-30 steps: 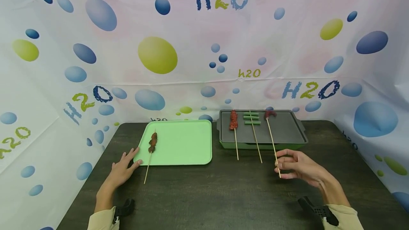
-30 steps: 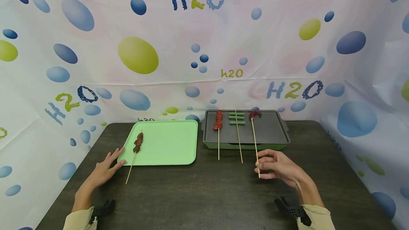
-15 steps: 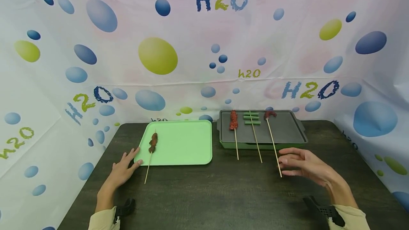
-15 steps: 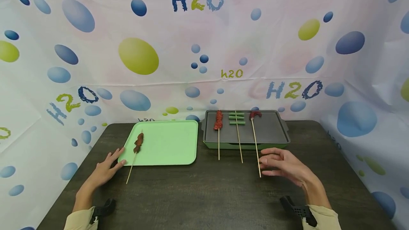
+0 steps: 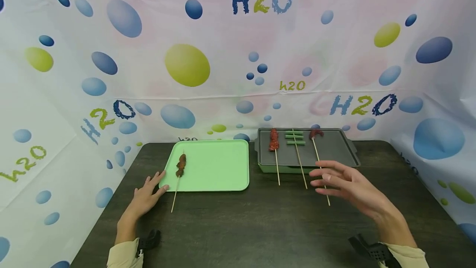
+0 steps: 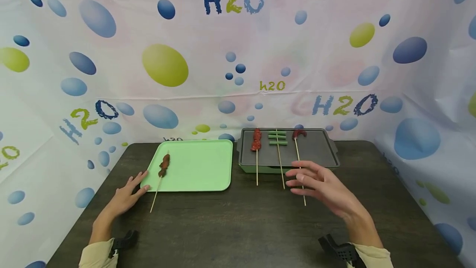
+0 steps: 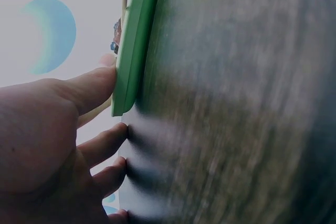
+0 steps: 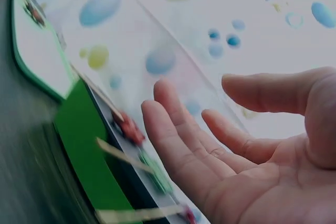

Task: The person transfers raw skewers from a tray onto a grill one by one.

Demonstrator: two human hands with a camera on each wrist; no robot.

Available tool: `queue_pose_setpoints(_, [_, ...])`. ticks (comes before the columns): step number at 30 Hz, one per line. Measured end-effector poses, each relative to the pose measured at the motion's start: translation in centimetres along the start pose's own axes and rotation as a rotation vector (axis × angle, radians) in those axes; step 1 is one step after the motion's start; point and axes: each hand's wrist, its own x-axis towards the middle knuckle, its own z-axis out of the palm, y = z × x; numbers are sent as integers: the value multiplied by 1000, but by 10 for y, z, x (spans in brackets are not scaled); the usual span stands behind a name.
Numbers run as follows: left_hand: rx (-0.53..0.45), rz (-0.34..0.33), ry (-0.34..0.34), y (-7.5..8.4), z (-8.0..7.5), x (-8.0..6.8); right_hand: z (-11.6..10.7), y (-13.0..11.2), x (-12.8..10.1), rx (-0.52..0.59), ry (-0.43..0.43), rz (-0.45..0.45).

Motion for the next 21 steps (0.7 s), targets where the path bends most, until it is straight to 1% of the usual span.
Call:
queue_pose_setpoints(2, [-2, -3, 2, 0, 0, 0, 12, -1, 6, 5, -34, 3])
queue_pose_setpoints(4, [4, -5, 4, -1, 0, 1, 24, 0, 13, 12, -56, 24])
queue_pose_setpoints(10, [17, 3, 14, -2, 1, 1, 61, 6, 30, 24, -99, 93])
queue_pose_setpoints(12, [13, 3, 18, -1, 1, 0, 73, 10, 35, 25, -103, 107])
queue_pose_setpoints(17, [14, 2, 22, 0, 1, -1, 103, 19, 50, 2, -97, 95])
queue_pose_setpoints(19, [20, 5, 25, -1, 1, -1, 114, 23, 59, -4, -101, 91])
queue_pose_setpoints(21, [17, 4, 30, 0, 1, -1, 127, 28, 70, 15, -107, 104])
